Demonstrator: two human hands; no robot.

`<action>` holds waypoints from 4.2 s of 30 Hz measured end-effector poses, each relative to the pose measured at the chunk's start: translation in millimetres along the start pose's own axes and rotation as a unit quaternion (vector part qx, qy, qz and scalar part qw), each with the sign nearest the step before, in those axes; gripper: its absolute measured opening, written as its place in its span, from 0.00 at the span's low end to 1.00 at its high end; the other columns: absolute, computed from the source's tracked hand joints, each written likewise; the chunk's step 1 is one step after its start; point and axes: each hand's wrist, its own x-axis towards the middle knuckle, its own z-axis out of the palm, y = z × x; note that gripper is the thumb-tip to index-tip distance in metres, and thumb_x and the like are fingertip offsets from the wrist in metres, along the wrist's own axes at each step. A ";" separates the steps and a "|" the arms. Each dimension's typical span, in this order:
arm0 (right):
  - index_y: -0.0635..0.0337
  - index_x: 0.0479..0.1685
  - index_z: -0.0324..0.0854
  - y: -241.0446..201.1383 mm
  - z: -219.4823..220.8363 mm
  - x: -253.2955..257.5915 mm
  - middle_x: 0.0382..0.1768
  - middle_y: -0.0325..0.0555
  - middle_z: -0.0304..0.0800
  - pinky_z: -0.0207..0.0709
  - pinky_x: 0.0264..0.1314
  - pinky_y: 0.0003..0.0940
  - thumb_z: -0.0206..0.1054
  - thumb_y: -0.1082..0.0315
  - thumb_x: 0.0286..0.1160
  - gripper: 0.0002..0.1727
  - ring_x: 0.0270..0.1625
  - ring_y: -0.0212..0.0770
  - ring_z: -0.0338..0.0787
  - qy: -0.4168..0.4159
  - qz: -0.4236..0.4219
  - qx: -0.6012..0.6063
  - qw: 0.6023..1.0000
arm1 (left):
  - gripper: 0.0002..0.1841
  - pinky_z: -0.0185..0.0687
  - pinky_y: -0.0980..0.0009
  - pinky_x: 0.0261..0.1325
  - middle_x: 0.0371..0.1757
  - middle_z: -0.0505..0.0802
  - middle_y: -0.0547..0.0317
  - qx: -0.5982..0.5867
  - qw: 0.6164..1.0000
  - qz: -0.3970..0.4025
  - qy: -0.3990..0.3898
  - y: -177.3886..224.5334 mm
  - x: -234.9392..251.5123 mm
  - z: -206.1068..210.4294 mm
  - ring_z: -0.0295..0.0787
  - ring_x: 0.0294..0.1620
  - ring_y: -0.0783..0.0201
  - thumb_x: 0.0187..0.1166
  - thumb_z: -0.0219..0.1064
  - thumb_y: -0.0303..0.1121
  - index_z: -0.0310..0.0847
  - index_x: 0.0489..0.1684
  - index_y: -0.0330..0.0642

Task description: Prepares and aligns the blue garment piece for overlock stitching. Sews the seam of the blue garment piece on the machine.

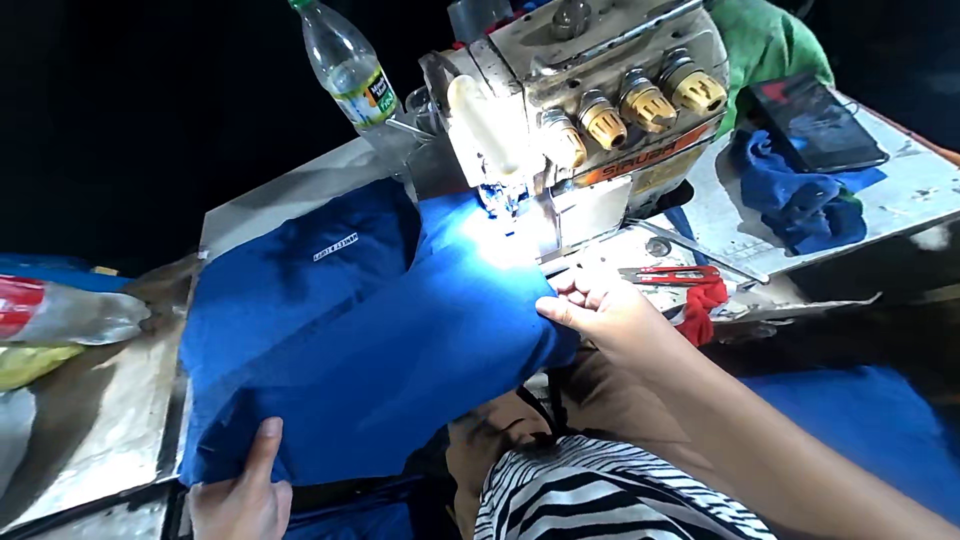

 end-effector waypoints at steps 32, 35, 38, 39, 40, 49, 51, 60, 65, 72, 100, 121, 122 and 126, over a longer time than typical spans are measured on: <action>0.46 0.59 0.88 42.8 -1.8 -61.9 0.57 0.29 0.90 0.86 0.56 0.25 0.66 0.65 0.79 0.14 0.55 0.24 0.89 0.000 0.005 -0.177 0.984 | 0.24 0.91 0.61 0.59 0.49 0.96 0.58 -0.466 0.806 -0.348 -0.110 -85.3 -151.9 120.1 0.95 0.53 0.62 0.75 0.69 0.58 0.87 0.55 0.48; 0.46 0.45 0.91 51.8 12.6 -58.6 0.44 0.29 0.90 0.85 0.46 0.22 0.75 0.55 0.73 0.09 0.45 0.23 0.89 0.074 -0.063 -0.194 0.976 | 0.25 0.91 0.59 0.60 0.49 0.95 0.56 -0.401 0.846 -0.334 -0.108 -83.3 -152.5 114.8 0.95 0.53 0.60 0.76 0.71 0.55 0.82 0.58 0.44; 0.44 0.36 0.93 54.1 18.6 -56.6 0.38 0.31 0.84 0.79 0.43 0.19 0.76 0.56 0.70 0.05 0.43 0.24 0.83 0.132 -0.128 -0.261 0.948 | 0.18 0.92 0.59 0.58 0.47 0.95 0.52 -0.343 0.879 -0.324 -0.072 -79.0 -147.4 112.3 0.96 0.50 0.59 0.86 0.62 0.43 0.78 0.58 0.36; 0.43 0.36 0.93 53.1 16.9 -58.5 0.42 0.34 0.82 0.78 0.47 0.24 0.75 0.55 0.70 0.06 0.47 0.29 0.81 0.144 -0.152 -0.302 0.930 | 0.15 0.93 0.59 0.57 0.46 0.95 0.51 -0.328 0.887 -0.320 -0.058 -77.6 -145.1 112.0 0.96 0.49 0.59 0.89 0.58 0.38 0.78 0.57 0.34; 0.44 0.35 0.93 51.6 14.4 -61.6 0.45 0.38 0.82 0.76 0.54 0.33 0.74 0.56 0.69 0.06 0.54 0.37 0.79 0.151 -0.180 -0.321 0.917 | 0.13 0.93 0.59 0.55 0.44 0.95 0.51 -0.316 0.893 -0.319 -0.044 -76.6 -143.2 111.6 0.96 0.46 0.59 0.90 0.56 0.35 0.78 0.56 0.33; 0.45 0.42 0.92 31.2 -17.0 -53.2 0.39 0.28 0.87 0.82 0.45 0.25 0.68 0.61 0.74 0.07 0.45 0.25 0.85 0.006 -0.064 -0.365 0.929 | 0.13 0.93 0.66 0.53 0.42 0.95 0.58 -0.308 0.900 -0.307 -0.033 -76.8 -137.4 109.2 0.96 0.44 0.65 0.92 0.49 0.36 0.77 0.53 0.38; 0.47 0.33 0.91 33.2 -15.3 -39.4 0.49 0.37 0.85 0.75 0.59 0.43 0.65 0.60 0.68 0.08 0.62 0.43 0.79 0.015 -0.154 -0.434 0.888 | 0.15 0.94 0.63 0.52 0.41 0.95 0.56 -0.309 0.897 -0.316 -0.019 -71.7 -136.7 110.1 0.96 0.44 0.62 0.93 0.46 0.38 0.76 0.53 0.38; 0.52 0.40 0.87 35.1 -13.8 -50.3 0.36 0.32 0.88 0.84 0.38 0.17 0.75 0.64 0.73 0.05 0.35 0.22 0.87 -0.082 -0.113 -0.202 0.969 | 0.27 0.90 0.60 0.59 0.47 0.97 0.63 -0.391 0.864 -0.301 -0.106 -65.7 -143.5 112.0 0.95 0.52 0.64 0.67 0.74 0.62 0.86 0.54 0.53; 0.48 0.48 0.89 35.4 -26.2 -63.4 0.39 0.35 0.93 0.88 0.43 0.28 0.73 0.65 0.78 0.05 0.40 0.31 0.92 -0.118 0.105 -0.086 0.984 | 0.22 0.94 0.57 0.55 0.44 0.97 0.53 -0.404 0.854 -0.320 -0.077 -65.6 -147.7 119.7 0.97 0.47 0.57 0.70 0.78 0.48 0.85 0.53 0.43; 0.50 0.40 0.89 47.7 -36.2 -67.7 0.32 0.36 0.92 0.85 0.38 0.26 0.74 0.60 0.77 0.05 0.33 0.30 0.90 -0.124 0.115 -0.100 0.981 | 0.16 0.96 0.56 0.48 0.45 0.95 0.50 -0.367 0.880 -0.295 -0.060 -58.1 -143.2 112.8 0.97 0.44 0.56 0.76 0.73 0.29 0.76 0.58 0.39; 0.59 0.42 0.85 39.4 -32.4 -72.8 0.31 0.40 0.89 0.84 0.36 0.23 0.70 0.71 0.79 0.02 0.30 0.31 0.89 -0.152 0.211 0.015 0.966 | 0.12 0.95 0.61 0.50 0.42 0.96 0.52 -0.350 0.860 -0.371 -0.038 -5.9 -133.0 123.6 0.97 0.44 0.59 0.90 0.51 0.31 0.81 0.50 0.39; 0.55 0.43 0.85 25.4 -38.7 -46.2 0.32 0.38 0.91 0.87 0.40 0.23 0.69 0.68 0.79 0.02 0.33 0.30 0.91 -0.176 0.071 0.018 0.982 | 0.12 0.91 0.65 0.60 0.47 0.96 0.63 -0.210 0.972 -0.096 -0.036 -1.9 -86.4 144.6 0.94 0.51 0.67 0.72 0.75 0.26 0.86 0.51 0.41; 0.55 0.43 0.84 21.6 -36.9 -40.8 0.33 0.39 0.91 0.87 0.40 0.23 0.69 0.69 0.80 0.01 0.33 0.31 0.91 -0.171 0.064 0.013 0.983 | 0.11 0.91 0.66 0.59 0.46 0.96 0.65 -0.190 0.977 -0.088 -0.044 -0.6 -77.5 146.6 0.94 0.51 0.69 0.72 0.75 0.26 0.87 0.50 0.43; 0.57 0.53 0.83 5.3 -26.7 -16.7 0.33 0.42 0.91 0.89 0.37 0.26 0.69 0.73 0.79 0.08 0.32 0.34 0.92 -0.135 0.037 0.015 0.990 | 0.13 0.91 0.66 0.61 0.48 0.96 0.66 -0.141 0.985 -0.078 -0.061 11.8 -37.9 160.1 0.94 0.53 0.69 0.73 0.75 0.26 0.85 0.54 0.43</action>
